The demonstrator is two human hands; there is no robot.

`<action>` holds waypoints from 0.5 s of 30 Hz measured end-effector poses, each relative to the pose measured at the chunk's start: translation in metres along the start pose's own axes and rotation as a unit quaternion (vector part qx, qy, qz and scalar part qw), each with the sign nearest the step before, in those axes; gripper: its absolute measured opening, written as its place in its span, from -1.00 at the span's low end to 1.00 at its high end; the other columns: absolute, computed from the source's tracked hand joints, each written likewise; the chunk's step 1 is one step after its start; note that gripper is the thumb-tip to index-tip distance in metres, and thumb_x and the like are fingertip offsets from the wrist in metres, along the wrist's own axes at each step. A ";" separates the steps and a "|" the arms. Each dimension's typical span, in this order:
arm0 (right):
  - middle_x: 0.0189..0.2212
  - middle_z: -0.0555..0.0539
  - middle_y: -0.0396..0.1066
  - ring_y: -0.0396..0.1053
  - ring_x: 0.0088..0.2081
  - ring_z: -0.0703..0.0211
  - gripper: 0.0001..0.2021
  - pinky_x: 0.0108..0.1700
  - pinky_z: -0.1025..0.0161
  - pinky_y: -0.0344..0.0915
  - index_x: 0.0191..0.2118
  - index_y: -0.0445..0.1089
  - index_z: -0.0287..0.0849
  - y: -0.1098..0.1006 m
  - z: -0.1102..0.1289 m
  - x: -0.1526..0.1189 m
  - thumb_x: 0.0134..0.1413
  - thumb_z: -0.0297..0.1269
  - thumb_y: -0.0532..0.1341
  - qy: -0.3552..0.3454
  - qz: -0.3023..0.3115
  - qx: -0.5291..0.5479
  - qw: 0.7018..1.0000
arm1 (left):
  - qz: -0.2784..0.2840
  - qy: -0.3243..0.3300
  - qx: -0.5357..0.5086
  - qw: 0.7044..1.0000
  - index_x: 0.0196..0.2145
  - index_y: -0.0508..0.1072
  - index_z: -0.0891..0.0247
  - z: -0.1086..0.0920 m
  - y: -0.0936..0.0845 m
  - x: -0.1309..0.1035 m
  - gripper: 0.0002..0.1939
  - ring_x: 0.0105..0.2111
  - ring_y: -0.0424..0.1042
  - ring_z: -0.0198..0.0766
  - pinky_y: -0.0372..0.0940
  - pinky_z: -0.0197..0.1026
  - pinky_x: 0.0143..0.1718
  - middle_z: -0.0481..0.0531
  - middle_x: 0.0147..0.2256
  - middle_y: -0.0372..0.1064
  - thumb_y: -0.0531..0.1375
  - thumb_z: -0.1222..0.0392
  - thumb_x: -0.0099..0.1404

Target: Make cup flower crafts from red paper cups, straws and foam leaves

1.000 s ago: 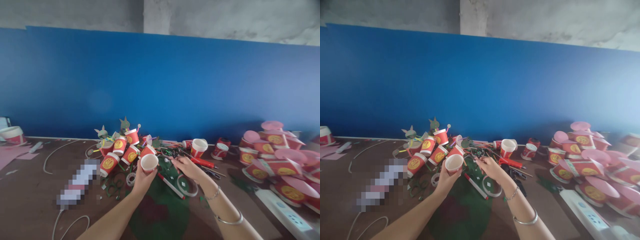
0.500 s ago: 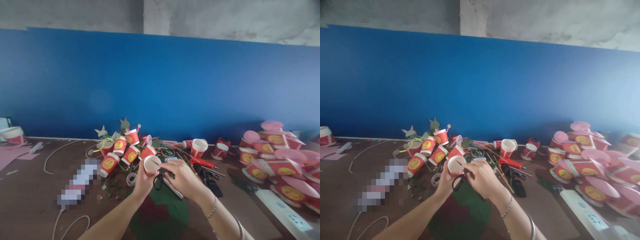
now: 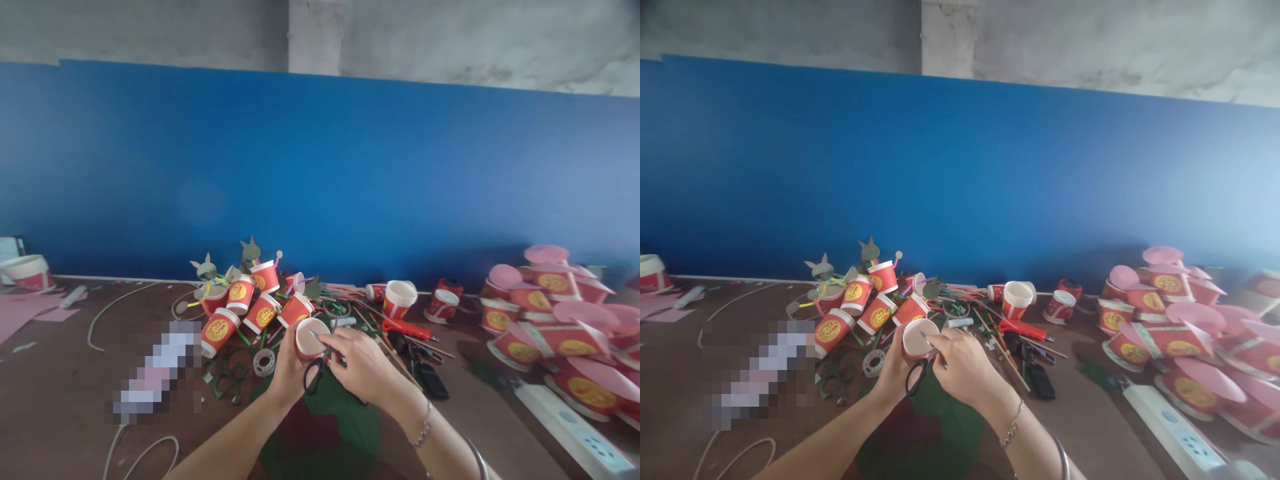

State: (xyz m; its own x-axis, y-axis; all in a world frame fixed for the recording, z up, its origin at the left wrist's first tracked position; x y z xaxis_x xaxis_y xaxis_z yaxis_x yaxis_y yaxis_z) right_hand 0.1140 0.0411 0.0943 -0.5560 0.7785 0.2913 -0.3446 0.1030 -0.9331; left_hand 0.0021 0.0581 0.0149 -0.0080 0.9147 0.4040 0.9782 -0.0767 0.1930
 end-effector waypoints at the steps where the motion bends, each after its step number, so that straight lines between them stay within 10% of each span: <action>1: -0.34 -0.06 0.39 0.33 -0.28 0.16 -0.62 -0.27 0.30 0.17 -0.07 0.37 -0.09 0.000 0.000 0.000 -0.03 -0.48 0.04 0.003 0.001 0.002 1.000 | 0.002 -0.001 -0.002 1.000 -0.01 0.16 0.24 0.001 0.000 0.000 -0.40 -0.10 0.34 -0.11 0.32 -0.13 -0.14 0.14 -0.08 0.27 0.27 0.26 -0.01; 15: -0.29 -0.11 0.35 0.32 -0.28 0.15 -0.63 -0.27 0.28 0.20 -0.05 0.33 -0.16 -0.001 0.008 -0.002 0.06 -0.54 -0.02 -0.009 0.049 0.018 0.999 | -0.034 -0.018 0.045 0.998 -0.01 0.23 0.22 0.006 -0.007 0.000 -0.35 -0.12 0.36 -0.09 0.33 -0.11 -0.17 0.14 -0.10 0.33 0.29 0.31 -0.10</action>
State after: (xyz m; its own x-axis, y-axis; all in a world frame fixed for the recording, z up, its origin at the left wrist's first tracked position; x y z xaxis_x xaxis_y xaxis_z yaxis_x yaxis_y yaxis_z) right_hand 0.1095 0.0349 0.0966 -0.6021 0.7722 0.2029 -0.3150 0.0038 -0.9491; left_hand -0.0033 0.0608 0.0077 -0.0686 0.9308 0.3591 0.9904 0.0203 0.1367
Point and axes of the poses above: each hand's wrist, its own x-axis towards the middle knuckle, its own y-axis out of the palm, z = x × y, the point moved 7 cm from there along x, towards the middle knuckle
